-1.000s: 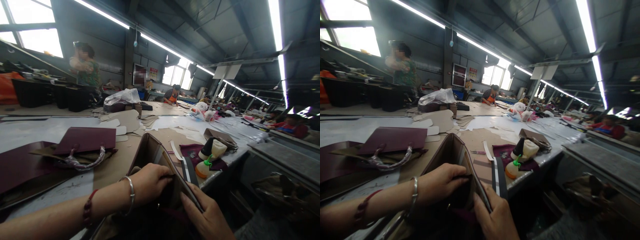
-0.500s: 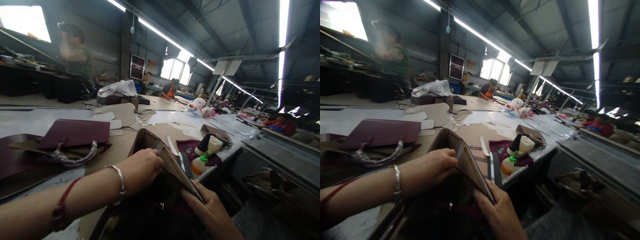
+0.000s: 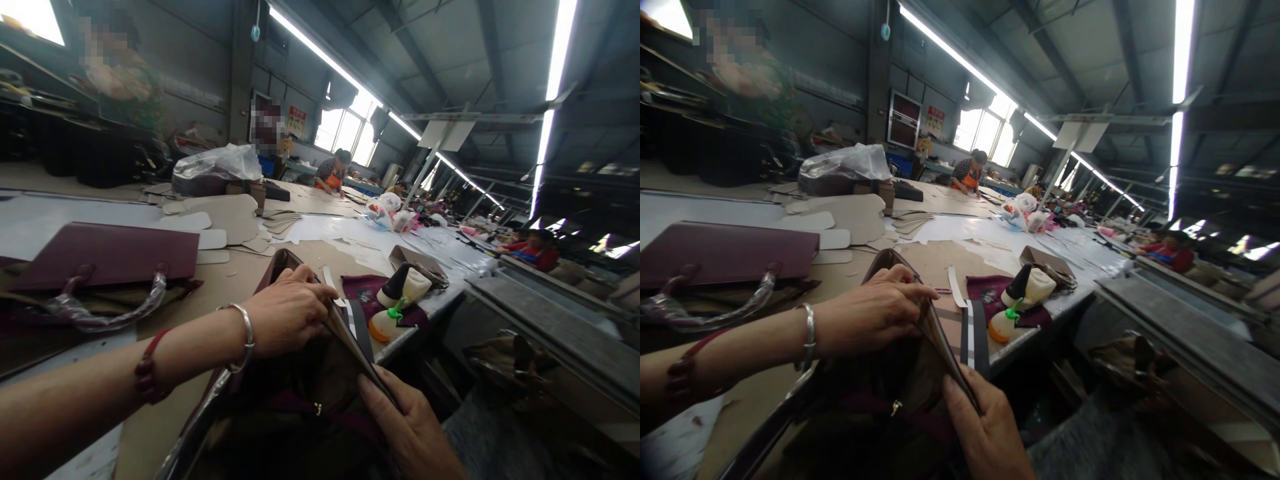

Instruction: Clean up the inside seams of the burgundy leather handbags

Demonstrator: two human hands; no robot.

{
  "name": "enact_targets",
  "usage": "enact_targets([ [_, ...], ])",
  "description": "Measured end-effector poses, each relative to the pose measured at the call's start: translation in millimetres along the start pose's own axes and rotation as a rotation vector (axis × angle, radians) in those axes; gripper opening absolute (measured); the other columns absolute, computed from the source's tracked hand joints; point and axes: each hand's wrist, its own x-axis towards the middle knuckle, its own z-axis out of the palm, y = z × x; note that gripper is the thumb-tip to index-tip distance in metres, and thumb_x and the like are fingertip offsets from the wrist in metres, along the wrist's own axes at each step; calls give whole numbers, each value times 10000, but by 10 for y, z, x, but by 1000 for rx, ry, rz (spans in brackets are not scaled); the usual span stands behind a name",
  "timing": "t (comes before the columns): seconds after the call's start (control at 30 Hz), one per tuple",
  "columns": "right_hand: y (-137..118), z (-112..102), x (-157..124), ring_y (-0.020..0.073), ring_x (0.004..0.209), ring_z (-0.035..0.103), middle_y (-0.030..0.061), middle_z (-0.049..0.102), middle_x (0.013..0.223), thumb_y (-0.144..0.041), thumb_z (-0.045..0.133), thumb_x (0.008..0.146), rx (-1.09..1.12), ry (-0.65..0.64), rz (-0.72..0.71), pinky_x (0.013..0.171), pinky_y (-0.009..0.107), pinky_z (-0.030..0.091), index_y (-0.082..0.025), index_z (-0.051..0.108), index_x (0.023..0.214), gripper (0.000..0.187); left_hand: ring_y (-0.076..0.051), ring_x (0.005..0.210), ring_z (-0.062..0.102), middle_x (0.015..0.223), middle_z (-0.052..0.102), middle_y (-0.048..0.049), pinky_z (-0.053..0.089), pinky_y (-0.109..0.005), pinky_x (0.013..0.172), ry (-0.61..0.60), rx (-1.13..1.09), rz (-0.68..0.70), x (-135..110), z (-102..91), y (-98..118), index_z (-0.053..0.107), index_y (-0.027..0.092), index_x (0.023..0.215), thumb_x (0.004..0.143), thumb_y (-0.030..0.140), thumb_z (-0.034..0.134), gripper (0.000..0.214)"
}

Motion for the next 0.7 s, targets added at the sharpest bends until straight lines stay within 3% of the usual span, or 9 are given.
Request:
enact_targets([
  [0.33,70,-10,13,222,904,546,86,618,966,-424,446,789,-64,31,-5,802,302,435,-137,590,1039,407,-218,942,363,1072,549,67,296,-357,778,17,-59,-72,57,36,26,609,195,620,740,251,502,170],
  [0.57,85,56,6,216,835,569,67,646,863,-457,468,756,-58,179,-47,715,260,466,-140,632,954,408,-217,913,379,1041,561,45,292,-359,756,55,-45,-49,29,63,37,626,219,650,747,239,477,178],
  [0.7,73,25,13,219,848,566,68,644,871,-468,453,761,-153,104,-41,736,252,454,-129,624,956,426,-213,885,386,1026,566,46,295,-363,726,71,-49,-53,5,58,42,623,227,675,760,239,454,189],
])
